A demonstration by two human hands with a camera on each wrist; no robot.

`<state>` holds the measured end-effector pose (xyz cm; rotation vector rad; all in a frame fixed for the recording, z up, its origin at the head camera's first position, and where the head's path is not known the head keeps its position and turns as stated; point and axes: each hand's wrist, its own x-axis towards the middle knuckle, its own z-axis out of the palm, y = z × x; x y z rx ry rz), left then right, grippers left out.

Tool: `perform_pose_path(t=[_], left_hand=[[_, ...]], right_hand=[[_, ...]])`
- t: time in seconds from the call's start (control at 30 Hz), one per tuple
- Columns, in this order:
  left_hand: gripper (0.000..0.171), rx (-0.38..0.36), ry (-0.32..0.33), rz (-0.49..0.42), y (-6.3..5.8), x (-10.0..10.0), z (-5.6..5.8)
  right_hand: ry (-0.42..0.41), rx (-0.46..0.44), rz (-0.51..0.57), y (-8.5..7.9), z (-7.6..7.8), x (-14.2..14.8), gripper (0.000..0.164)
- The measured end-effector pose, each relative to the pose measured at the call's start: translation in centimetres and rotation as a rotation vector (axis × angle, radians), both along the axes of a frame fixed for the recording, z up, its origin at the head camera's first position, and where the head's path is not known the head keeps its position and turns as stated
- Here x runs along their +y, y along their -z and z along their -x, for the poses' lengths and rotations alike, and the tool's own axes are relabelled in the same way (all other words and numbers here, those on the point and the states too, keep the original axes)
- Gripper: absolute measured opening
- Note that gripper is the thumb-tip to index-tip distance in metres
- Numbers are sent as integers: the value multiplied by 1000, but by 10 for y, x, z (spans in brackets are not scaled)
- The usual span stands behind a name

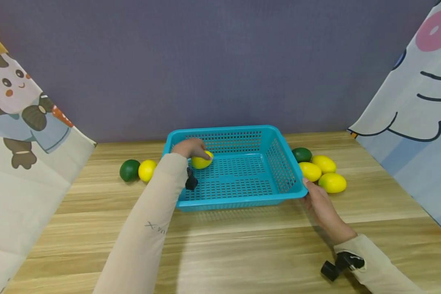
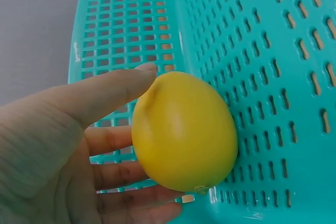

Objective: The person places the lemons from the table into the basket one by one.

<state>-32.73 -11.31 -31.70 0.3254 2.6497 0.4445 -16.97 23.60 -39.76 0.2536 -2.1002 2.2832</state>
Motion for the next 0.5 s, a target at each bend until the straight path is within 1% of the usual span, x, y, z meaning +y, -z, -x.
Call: perform_pose_path(t=[0.1,0.2,0.3,0.5], left_hand=[[55,-2,-3,-32,-2,-2,-1],[50,1,-7,-36,-5,-4,-1],[51,-7,-14,-36,-9,-5,0],[57,17,19,11,-24,-7,0]], right_hand=[[-3,3,8,-1,0,0,33],[-9,4,15,-1,-1,0,33],[-10,5,9,-1,-1,0,34],[-14,0,7,-1,-1,0,33]])
